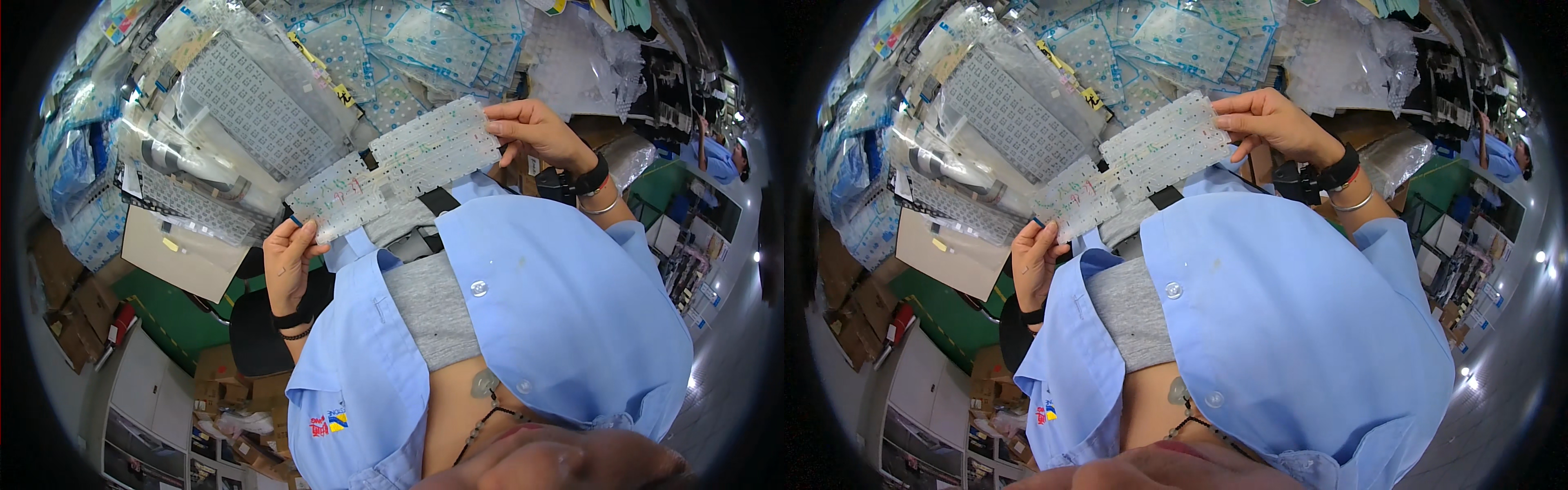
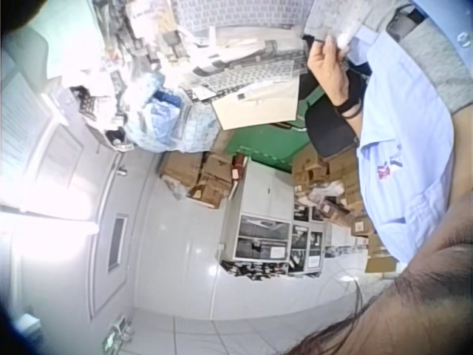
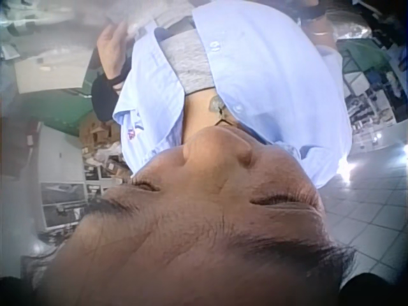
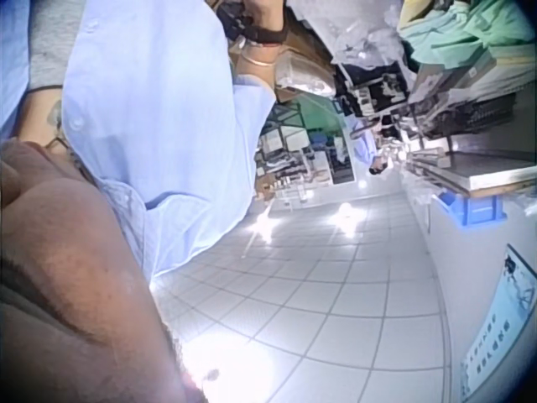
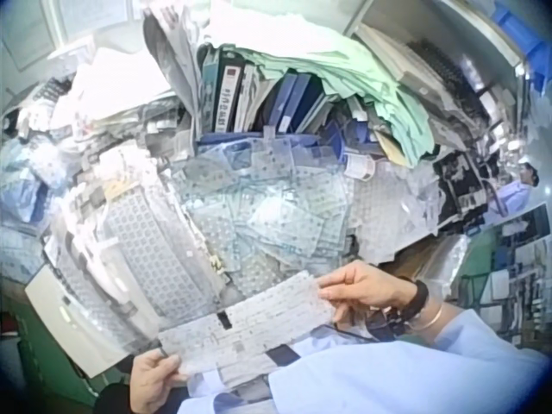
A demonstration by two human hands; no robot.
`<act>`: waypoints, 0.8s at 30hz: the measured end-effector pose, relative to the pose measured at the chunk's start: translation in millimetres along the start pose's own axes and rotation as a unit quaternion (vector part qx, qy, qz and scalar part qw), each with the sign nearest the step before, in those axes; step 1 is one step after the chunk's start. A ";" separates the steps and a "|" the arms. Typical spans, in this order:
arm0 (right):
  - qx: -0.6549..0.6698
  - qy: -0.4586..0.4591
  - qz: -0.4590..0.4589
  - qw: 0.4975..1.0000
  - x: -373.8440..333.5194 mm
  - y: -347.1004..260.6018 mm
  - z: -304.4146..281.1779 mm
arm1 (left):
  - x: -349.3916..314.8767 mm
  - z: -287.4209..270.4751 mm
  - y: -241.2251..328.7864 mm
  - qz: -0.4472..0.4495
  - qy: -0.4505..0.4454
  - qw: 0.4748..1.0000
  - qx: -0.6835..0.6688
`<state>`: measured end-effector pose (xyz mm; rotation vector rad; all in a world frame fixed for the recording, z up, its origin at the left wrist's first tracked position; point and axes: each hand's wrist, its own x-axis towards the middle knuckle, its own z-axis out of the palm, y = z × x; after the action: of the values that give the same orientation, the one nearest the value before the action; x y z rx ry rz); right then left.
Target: Inspecting layers of keyboard membrane components and organizing them into binders.
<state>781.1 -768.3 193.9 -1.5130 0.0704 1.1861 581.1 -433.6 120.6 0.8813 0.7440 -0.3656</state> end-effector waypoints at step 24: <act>-0.042 0.007 0.014 0.999 -12.0 -11.7 19.0 | -4.7 -4.1 -5.3 0.007 -0.008 1.000 0.010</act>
<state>770.8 -756.2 213.6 -1.5979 0.0506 1.2141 572.9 -433.6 119.4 0.9021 0.7207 -0.3676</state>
